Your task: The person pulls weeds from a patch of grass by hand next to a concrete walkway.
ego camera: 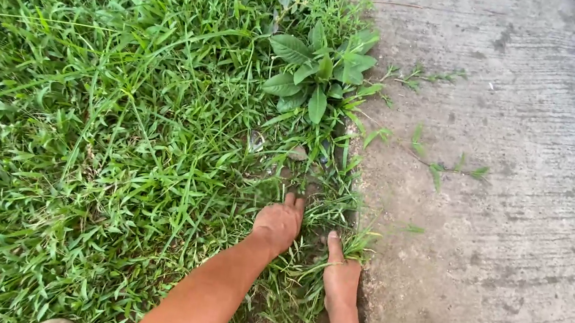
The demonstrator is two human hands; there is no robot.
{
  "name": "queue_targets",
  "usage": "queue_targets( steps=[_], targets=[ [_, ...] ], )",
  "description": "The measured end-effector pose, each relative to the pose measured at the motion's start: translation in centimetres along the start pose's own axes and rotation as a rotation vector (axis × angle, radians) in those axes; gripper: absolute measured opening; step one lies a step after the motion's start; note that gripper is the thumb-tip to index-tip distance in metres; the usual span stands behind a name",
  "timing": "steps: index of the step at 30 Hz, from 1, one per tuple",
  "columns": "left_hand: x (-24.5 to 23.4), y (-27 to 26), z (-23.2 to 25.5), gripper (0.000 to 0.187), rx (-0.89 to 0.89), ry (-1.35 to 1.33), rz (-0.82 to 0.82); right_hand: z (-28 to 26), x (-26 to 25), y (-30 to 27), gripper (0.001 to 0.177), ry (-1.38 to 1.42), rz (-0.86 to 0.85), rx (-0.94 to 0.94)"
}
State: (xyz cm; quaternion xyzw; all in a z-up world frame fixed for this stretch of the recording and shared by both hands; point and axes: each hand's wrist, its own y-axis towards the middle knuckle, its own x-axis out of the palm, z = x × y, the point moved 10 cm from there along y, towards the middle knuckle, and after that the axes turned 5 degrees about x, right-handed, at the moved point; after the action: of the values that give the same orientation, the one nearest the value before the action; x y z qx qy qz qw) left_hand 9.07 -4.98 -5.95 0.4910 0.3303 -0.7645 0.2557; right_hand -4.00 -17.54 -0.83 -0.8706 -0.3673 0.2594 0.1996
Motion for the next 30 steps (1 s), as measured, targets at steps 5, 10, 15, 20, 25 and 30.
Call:
queue_targets(
  steps=[5,10,15,20,25,30],
  targets=[
    [0.7,-0.2,-0.1,0.034,0.100,0.130,-0.188,1.2,-0.2,0.7,0.053,0.004,-0.036,0.044],
    [-1.1,-4.2,2.1,0.033,0.037,-0.011,-0.289,0.5,0.5,1.9,0.055,0.044,-0.084,-0.004],
    [-2.8,-11.3,5.9,0.027,0.084,-0.385,-0.154,-2.0,0.3,1.4,0.065,-0.050,-0.085,-0.113],
    [3.1,-15.6,5.8,0.026,0.051,-0.529,-0.511,-4.0,1.3,1.0,0.077,-0.255,-0.211,-0.028],
    [5.1,-19.0,8.7,0.045,0.207,-0.522,-0.833,-7.8,3.5,-5.5,0.091,-0.649,-0.417,0.093],
    [-3.2,-20.1,7.6,0.085,0.292,-0.541,-0.904,-4.2,2.8,-7.6,0.089,-1.295,-0.677,0.109]
  ],
)
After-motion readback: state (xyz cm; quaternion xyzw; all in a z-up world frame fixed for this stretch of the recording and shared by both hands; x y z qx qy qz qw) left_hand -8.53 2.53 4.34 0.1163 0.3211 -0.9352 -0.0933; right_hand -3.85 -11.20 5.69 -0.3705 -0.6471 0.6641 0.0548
